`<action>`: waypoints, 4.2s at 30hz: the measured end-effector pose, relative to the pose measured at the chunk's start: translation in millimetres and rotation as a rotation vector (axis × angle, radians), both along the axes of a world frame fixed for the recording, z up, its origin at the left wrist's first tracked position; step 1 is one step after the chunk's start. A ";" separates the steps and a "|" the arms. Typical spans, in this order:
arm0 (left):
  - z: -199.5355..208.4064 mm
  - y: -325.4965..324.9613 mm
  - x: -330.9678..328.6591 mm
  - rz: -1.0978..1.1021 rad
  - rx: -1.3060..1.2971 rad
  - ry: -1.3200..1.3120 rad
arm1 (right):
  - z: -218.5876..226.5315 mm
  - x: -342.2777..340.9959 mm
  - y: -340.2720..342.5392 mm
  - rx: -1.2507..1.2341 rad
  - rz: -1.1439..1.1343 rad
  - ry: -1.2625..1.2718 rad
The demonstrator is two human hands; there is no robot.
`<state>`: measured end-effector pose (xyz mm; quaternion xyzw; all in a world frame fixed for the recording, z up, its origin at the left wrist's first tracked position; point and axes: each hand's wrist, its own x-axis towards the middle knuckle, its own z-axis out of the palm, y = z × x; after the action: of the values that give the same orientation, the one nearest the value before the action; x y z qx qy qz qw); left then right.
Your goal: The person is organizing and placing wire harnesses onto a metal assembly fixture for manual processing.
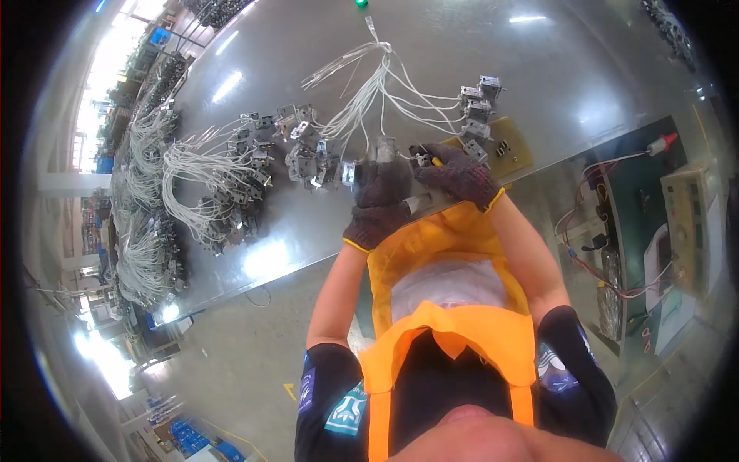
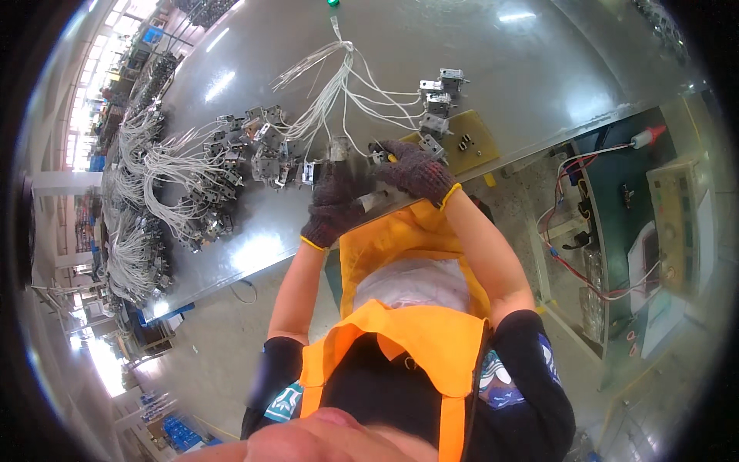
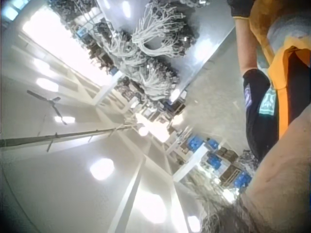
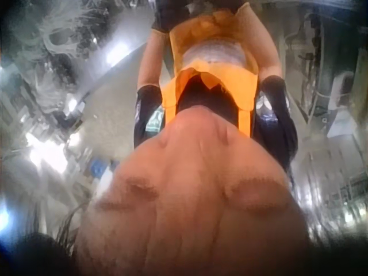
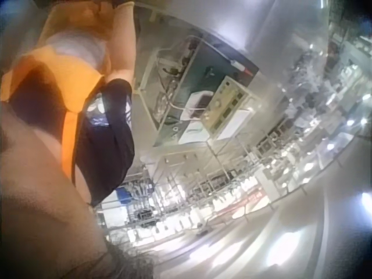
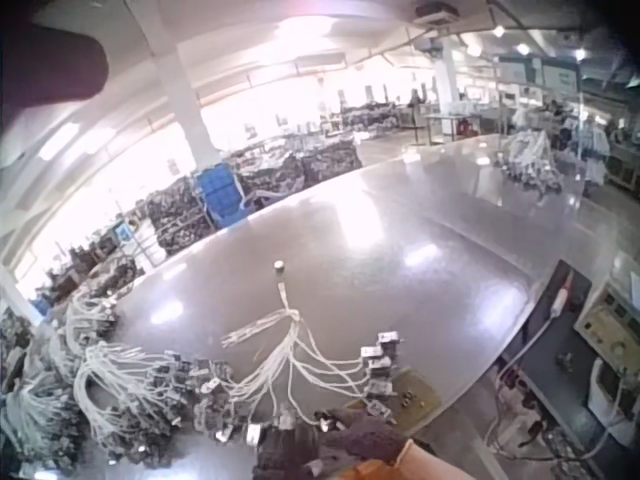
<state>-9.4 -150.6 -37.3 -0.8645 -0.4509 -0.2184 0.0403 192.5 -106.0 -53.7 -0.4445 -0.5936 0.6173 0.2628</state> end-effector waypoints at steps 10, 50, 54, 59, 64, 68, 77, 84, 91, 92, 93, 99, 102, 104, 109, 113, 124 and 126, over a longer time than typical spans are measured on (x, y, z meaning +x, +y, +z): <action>-27.7 13.3 30.4 0.167 -0.245 -0.378 | -12.6 61.4 19.3 0.355 -0.283 -0.303; -33.8 31.2 112.4 -0.060 -0.289 -0.620 | 53.0 73.5 -39.5 0.742 0.071 -0.892; -31.9 34.2 119.0 -0.077 -0.046 -0.652 | 47.3 64.2 -39.4 0.846 -0.023 -0.985; -29.0 29.4 115.5 -0.042 -0.207 -0.458 | 49.9 68.9 -43.1 0.933 0.011 -0.943; -34.8 30.0 116.2 -0.008 -0.288 -0.499 | 58.3 65.7 -44.9 0.773 -0.029 -0.945; 11.2 0.9 96.9 -0.005 -0.020 -0.464 | 54.0 84.9 -53.8 0.808 -0.131 -0.684; 17.3 18.2 36.2 0.083 -0.131 -0.111 | -5.1 67.4 -59.6 0.402 -0.295 -0.342; -8.8 18.3 90.1 0.116 -0.087 -0.260 | -18.2 71.2 -50.6 0.666 -0.489 -0.195; -26.8 27.7 81.2 0.009 -0.338 -0.655 | -15.6 80.1 -27.6 1.213 -0.319 -0.565; -29.6 27.4 77.5 -0.002 -0.540 -0.848 | -15.6 85.0 -25.4 0.910 -0.414 -0.253; -26.7 28.2 75.4 -0.010 -0.547 -0.845 | -8.3 88.0 -22.7 0.595 -0.504 0.046; -20.7 14.6 88.4 0.130 -0.587 -0.924 | 35.4 111.1 -26.1 0.132 -0.466 -0.049; -14.1 6.8 108.2 0.166 -0.355 -0.678 | 21.3 106.6 -37.5 0.150 -0.390 0.020; -11.9 5.5 105.4 0.119 -0.371 -0.722 | 26.4 104.2 -46.1 0.192 -0.363 -0.030; -7.2 11.1 111.7 0.183 -0.436 -0.921 | 49.6 108.6 -45.4 0.245 -0.186 -0.175; -15.0 16.5 113.1 0.138 -0.268 -0.580 | 58.7 98.2 -52.2 0.420 -0.125 -0.344; -35.8 26.2 114.3 -0.004 -0.215 -0.676 | 60.2 84.2 -42.1 0.729 -0.058 -0.640; -34.0 28.9 113.8 -0.035 -0.328 -0.658 | 54.2 85.9 -40.1 0.793 -0.032 -0.693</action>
<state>104.4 -121.7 -71.3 -0.7504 -0.4540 -0.4103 -0.2499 278.4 -146.2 0.5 -0.4980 -0.8268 0.1578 0.2085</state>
